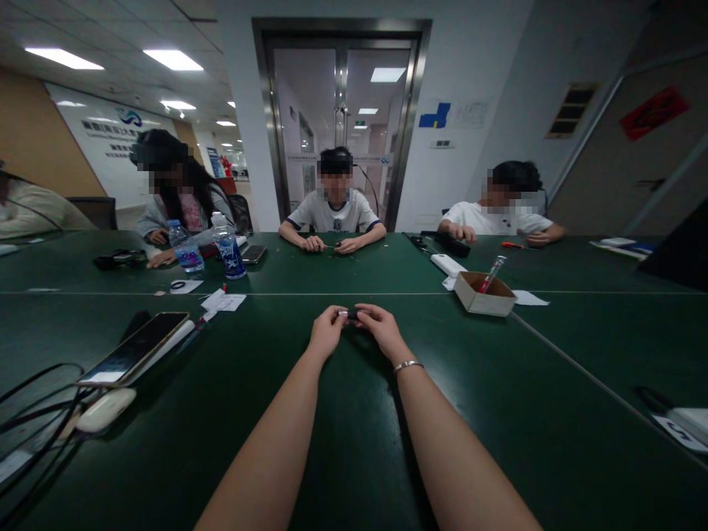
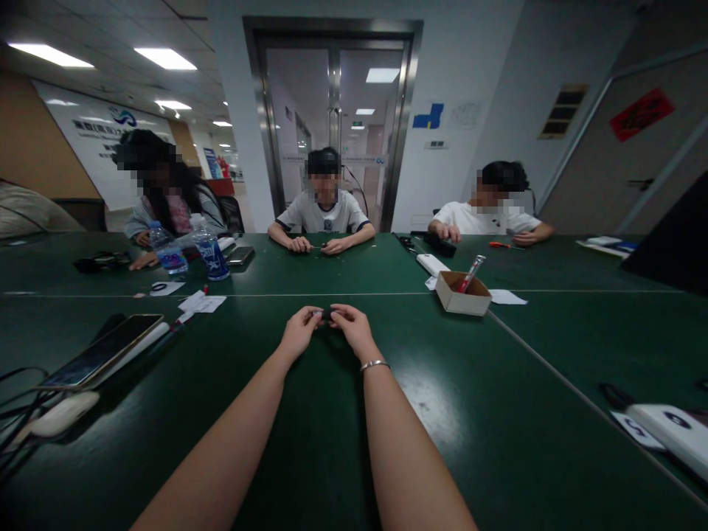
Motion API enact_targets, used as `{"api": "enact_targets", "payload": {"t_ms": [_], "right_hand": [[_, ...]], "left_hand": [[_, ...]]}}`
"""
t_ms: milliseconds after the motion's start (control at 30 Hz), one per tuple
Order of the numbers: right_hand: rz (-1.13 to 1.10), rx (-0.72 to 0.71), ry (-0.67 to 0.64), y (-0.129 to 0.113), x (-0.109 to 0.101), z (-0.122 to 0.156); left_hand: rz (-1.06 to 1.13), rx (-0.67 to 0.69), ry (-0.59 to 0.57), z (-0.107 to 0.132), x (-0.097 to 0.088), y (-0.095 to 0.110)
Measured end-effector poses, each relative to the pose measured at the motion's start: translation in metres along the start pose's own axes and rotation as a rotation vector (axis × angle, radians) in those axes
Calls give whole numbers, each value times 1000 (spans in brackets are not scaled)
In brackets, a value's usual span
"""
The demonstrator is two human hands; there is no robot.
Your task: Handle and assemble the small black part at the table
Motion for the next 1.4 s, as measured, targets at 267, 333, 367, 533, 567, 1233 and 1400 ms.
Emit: {"api": "enact_targets", "payload": {"t_ms": [267, 333, 367, 533, 567, 1233, 1400], "right_hand": [[-37, 26, -9, 0, 2, 7], [-36, 21, -18, -1, 4, 10], [-36, 19, -18, -2, 4, 11], [-56, 10, -24, -1, 5, 15], [-60, 8, -28, -1, 6, 15], [-83, 42, -67, -3, 11, 17], [-89, 89, -19, -1, 11, 16]], "left_hand": [[-147, -47, 25, 8, -6, 4], [-186, -56, 28, 11, -6, 9], [-200, -58, 30, 13, -7, 11], [-218, -76, 47, 17, -8, 17], [-224, -79, 50, 17, -9, 17], [-298, -139, 63, 20, -16, 17], [-314, -115, 42, 18, -14, 18]]}}
Point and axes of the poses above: each hand's wrist, its own z-axis away from the middle knuckle, its own x-axis out of the palm, y = z × x, the point moved 10 cm from there along -z, towards the middle knuckle, and after that the axes turned 1 degree about -y, right-handed, at the moved point
